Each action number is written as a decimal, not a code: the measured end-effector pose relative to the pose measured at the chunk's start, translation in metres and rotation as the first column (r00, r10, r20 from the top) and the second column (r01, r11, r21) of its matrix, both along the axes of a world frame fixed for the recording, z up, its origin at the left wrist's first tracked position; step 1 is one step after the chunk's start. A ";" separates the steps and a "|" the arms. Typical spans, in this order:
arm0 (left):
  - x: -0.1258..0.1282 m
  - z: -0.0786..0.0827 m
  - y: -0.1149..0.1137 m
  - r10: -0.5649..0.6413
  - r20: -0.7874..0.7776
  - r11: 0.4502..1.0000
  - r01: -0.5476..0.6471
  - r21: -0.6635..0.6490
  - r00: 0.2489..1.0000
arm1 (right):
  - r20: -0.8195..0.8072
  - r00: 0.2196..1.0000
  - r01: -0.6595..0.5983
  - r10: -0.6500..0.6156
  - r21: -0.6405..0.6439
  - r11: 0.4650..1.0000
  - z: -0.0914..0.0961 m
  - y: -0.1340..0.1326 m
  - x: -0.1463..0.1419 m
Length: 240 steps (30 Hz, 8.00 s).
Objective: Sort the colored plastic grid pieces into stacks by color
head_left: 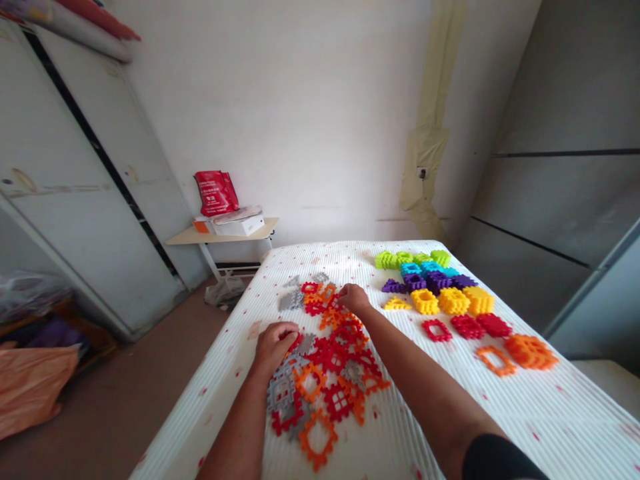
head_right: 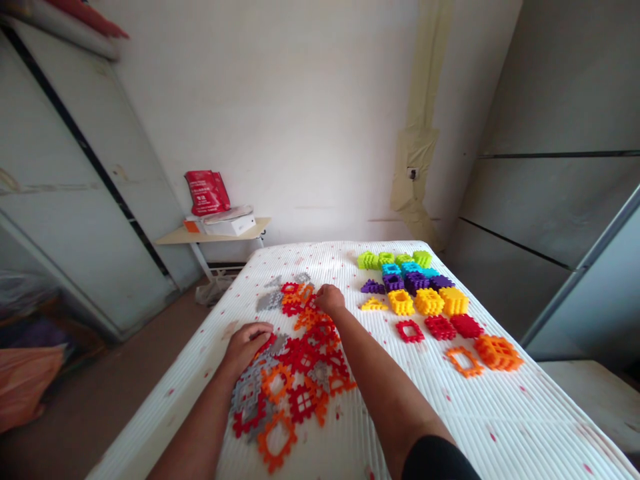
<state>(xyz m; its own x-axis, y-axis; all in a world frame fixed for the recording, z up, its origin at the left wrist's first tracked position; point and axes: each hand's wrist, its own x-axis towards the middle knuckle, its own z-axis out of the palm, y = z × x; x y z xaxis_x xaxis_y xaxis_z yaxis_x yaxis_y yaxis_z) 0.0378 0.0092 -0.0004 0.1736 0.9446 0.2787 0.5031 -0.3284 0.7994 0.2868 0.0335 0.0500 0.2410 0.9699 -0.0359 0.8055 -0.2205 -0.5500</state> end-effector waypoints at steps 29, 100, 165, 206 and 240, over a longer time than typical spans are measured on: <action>0.002 0.004 -0.001 -0.007 0.020 0.999 0.008 -0.046 1.000 | 0.122 0.976 -0.186 0.178 0.053 0.981 0.017 -0.137 0.096; 0.000 0.010 0.005 -0.002 -0.093 0.996 -0.006 -0.092 0.996 | 0.536 0.834 0.132 -0.134 0.042 0.990 -0.011 -0.181 0.131; 0.000 0.003 -0.002 -0.033 0.044 0.999 0.035 -0.028 0.998 | -0.390 0.801 -0.500 0.454 -0.018 0.866 0.049 -0.122 0.077; 0.004 0.020 -0.005 0.043 -0.017 0.977 -0.045 -0.207 0.999 | 0.579 0.757 0.250 -0.303 0.171 0.953 0.005 -0.187 0.129; 0.002 0.006 -0.005 -0.007 0.077 0.996 0.013 -0.084 0.997 | 0.523 0.802 -0.470 0.291 0.249 0.847 0.017 -0.099 0.008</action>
<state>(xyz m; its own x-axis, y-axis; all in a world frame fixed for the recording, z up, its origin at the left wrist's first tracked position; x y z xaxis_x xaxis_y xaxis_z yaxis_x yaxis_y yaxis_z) 0.0394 0.0042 0.0056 0.1643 0.9635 0.2113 0.4367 -0.2631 0.8603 0.2952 -0.0654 0.0670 -0.2490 0.9074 0.3385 0.9528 0.2922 -0.0825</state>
